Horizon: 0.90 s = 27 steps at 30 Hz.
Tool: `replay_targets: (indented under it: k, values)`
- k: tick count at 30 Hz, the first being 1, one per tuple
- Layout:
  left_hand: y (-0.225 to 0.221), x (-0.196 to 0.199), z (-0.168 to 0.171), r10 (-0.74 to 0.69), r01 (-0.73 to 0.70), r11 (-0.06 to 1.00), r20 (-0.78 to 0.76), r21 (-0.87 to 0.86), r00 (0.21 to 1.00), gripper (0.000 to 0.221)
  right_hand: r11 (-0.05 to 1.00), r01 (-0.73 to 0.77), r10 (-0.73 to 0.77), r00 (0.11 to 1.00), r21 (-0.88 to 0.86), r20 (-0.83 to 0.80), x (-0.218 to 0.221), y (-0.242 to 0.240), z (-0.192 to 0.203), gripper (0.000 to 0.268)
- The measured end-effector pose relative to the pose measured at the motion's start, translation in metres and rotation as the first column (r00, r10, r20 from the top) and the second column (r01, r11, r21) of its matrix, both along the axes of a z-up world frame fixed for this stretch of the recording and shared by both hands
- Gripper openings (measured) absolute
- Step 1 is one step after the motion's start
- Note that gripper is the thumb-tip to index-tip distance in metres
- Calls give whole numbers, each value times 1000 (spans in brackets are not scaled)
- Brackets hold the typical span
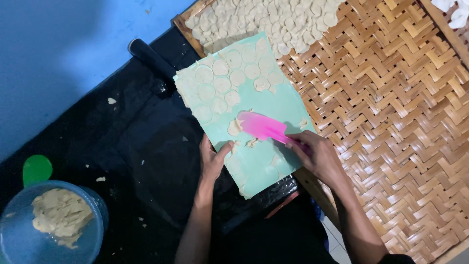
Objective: Using a spatula to arrange and clean circular food products on a tray.
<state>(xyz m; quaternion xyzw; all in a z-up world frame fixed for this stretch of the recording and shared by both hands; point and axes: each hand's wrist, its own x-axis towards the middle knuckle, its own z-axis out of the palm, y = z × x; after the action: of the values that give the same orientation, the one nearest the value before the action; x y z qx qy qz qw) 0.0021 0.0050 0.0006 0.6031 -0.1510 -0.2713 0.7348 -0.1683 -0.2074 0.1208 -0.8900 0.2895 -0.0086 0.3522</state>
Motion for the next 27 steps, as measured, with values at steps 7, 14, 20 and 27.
replay_targets:
  k: [7, 14, 20, 27]
  values:
    - [0, 0, 1, 0, 0, 1000, 49, 0, 999, 55, 990, 20, -18, 1000, 143, -17, -5, -9, -29, 26]
    - [-2, -1, -1, 8, -9, 1000, 75, 11, 997, 49, 944, 261, -298, 936, 200, 186, -25, -57, -52, 25]
    - [-3, -2, -3, 24, -24, 1000, -12, 5, 1000, 51, 858, 512, -466, 810, -40, 357, -15, -141, -61, 27]
    - [-4, -4, 6, 39, -39, 999, -5, 1, 999, 49, 819, 522, -333, 772, -239, 541, 25, -215, -74, 26]
